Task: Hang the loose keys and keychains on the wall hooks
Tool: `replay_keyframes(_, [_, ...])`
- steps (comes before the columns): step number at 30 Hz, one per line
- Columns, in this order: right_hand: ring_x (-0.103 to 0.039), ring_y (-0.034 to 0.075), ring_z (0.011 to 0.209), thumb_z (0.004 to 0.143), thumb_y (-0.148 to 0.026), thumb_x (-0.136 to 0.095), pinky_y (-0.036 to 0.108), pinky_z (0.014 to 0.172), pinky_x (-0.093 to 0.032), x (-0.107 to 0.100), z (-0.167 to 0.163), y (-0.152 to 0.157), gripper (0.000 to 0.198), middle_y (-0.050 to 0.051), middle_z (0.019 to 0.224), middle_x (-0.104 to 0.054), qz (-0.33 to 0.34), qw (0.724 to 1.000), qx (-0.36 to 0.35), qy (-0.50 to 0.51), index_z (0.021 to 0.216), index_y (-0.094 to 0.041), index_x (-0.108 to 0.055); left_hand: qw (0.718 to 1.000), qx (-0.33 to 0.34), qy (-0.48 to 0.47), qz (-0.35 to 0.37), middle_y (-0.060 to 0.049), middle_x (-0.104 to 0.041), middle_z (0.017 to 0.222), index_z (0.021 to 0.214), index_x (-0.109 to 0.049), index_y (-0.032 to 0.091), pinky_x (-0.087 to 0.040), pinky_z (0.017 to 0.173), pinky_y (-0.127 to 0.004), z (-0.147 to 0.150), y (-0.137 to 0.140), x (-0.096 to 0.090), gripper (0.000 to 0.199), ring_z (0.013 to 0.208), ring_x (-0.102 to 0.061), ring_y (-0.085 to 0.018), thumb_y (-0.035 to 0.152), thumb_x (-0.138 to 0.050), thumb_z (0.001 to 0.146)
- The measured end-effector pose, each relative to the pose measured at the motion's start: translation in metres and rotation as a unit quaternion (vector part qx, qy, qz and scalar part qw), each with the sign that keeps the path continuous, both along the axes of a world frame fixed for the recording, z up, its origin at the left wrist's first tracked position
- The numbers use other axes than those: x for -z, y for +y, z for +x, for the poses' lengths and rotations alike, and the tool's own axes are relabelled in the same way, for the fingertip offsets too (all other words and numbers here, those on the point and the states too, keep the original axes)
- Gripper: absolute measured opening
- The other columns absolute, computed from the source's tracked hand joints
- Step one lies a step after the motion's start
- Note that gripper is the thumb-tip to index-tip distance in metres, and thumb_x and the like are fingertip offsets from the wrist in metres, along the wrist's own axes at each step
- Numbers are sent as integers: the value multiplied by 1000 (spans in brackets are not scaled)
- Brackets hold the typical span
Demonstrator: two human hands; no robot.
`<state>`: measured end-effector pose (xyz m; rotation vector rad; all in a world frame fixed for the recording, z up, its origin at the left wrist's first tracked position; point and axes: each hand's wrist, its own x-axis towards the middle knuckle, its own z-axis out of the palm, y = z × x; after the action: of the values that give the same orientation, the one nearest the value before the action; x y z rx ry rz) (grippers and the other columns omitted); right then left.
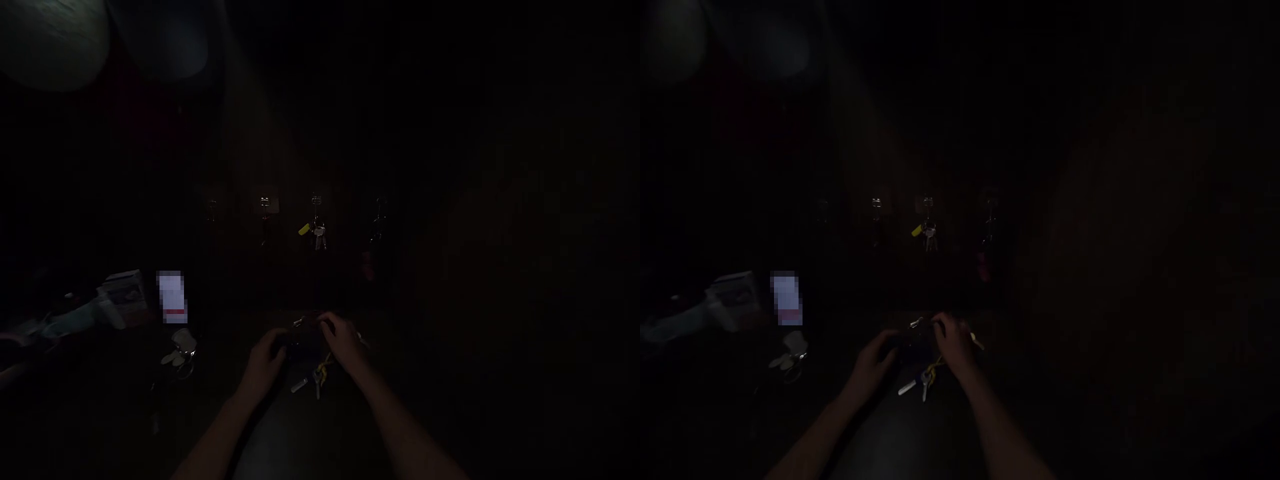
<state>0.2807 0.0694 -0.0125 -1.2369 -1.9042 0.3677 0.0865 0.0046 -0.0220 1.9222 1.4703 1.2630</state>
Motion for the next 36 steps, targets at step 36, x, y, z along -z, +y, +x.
replay_keyframes(36, [-57, 20, 89, 81, -15, -44, 32, 77, -39, -5, 36, 17, 22, 3, 91, -66, -11, 986, 159, -40, 90, -22, -63, 980, 15, 189, -63, 3, -46, 55, 46, -43, 19, -36, 54, -24, -43, 0, -19, 45, 54, -48, -12, 45, -46, 83])
